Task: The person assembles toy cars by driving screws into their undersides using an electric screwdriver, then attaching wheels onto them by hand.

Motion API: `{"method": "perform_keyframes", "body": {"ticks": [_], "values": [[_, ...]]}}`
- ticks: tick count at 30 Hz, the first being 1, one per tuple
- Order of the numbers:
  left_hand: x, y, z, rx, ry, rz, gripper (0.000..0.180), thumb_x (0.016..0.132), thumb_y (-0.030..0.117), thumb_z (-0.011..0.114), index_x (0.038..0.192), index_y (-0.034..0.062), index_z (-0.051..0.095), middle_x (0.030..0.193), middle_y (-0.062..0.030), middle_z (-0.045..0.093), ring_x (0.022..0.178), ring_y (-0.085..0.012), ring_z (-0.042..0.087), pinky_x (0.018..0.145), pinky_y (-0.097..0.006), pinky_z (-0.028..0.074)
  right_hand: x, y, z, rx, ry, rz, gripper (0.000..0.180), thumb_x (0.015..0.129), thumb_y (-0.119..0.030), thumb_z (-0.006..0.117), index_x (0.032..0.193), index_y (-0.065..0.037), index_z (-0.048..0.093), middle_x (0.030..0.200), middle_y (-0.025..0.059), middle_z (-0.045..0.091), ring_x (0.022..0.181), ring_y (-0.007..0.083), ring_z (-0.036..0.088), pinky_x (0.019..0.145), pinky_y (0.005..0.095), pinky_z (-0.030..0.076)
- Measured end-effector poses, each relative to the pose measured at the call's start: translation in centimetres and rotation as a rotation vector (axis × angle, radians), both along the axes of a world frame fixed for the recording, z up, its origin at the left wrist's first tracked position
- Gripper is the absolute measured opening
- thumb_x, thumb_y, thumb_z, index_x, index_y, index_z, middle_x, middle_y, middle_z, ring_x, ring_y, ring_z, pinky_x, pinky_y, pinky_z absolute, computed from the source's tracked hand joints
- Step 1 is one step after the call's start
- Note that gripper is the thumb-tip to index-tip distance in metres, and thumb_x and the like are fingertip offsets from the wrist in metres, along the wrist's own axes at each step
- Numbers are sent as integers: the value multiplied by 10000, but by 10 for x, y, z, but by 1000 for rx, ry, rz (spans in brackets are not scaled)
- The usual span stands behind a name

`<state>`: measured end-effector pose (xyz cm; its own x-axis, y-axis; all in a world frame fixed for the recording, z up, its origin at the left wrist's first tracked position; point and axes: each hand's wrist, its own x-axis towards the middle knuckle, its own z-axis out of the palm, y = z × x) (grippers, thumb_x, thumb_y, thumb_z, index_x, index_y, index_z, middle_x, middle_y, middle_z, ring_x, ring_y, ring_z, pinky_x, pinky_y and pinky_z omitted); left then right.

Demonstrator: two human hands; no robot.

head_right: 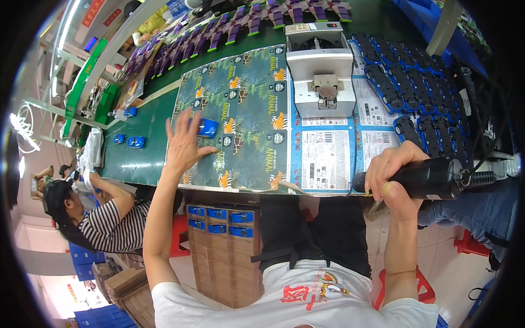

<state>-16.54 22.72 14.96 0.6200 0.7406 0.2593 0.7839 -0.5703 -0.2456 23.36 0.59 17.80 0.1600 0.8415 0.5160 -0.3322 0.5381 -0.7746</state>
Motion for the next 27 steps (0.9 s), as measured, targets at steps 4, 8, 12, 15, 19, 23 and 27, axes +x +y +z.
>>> {"method": "perform_keyframes", "body": {"ticks": [4, 8, 12, 15, 19, 23, 27], "values": [[11, -18, -14, 162, -295, 30, 836, 748, 511, 770, 1363, 27, 477, 1440, -203, 427, 1337, -369, 399, 1121, -583, 244, 0, 1, -9, -48, 7, -12, 312, 862, -238, 741, 882, -67, 481, 608, 17, 501, 452, 107, 479, 471, 252, 457], [95, -66, -18, 44, -575, -260, 504, 775, 244, 781, 1196, 27, 608, 1294, -185, 562, 1205, -356, 523, 1038, -501, 377, -2, -5, -5, -31, 24, 1, 320, 859, -233, 748, 881, -62, 478, 602, 20, 496, 449, 108, 476, 459, 249, 451], [87, -38, -24, 49, -676, -197, 403, 751, 179, 739, 1121, 48, 645, 1245, -173, 597, 1175, -360, 549, 1049, -513, 370, 14, -24, -2, -13, 13, -79, 341, 854, -234, 756, 881, -58, 465, 599, 27, 486, 443, 115, 462, 443, 247, 439], [-5, 26, -19, 91, -417, 104, 548, 707, 86, 726, 1238, 103, 592, 1385, -184, 505, 1297, -382, 452, 1082, -533, 340, 12, -25, -6, -72, -72, -259, 286, 849, -164, 721, 872, -54, 458, 620, 38, 477, 453, 112, 440, 467, 262, 442], [-43, 54, -3, 19, 233, 230, 675, 646, 64, 748, 1287, 155, 555, 1399, -128, 506, 1339, -348, 421, 1101, -530, 336, -5, -2, -17, -204, -78, -472, 262, 794, -16, 763, 943, -43, 549, 720, 12, 571, 595, 60, 533, 561, 208, 429], [-28, 56, 6, -245, -107, 195, 586, 539, 9, 748, 1111, 97, 659, 1000, -76, 700, 971, -292, 662, 921, -440, 506, -10, 12, -16, -210, -167, -577, 285, 773, -16, 799, 972, -31, 596, 741, 2, 568, 618, 47, 523, 569, 189, 413], [23, -19, 10, -1321, -1302, 0, 652, 500, 41, 710, 1144, 4, 616, 1065, -142, 689, 1008, -299, 670, 955, -419, 514, -6, 8, -25, -201, -142, -599, 268, 798, -24, 783, 980, -21, 587, 731, 12, 573, 578, 56, 544, 535, 186, 421]]}}
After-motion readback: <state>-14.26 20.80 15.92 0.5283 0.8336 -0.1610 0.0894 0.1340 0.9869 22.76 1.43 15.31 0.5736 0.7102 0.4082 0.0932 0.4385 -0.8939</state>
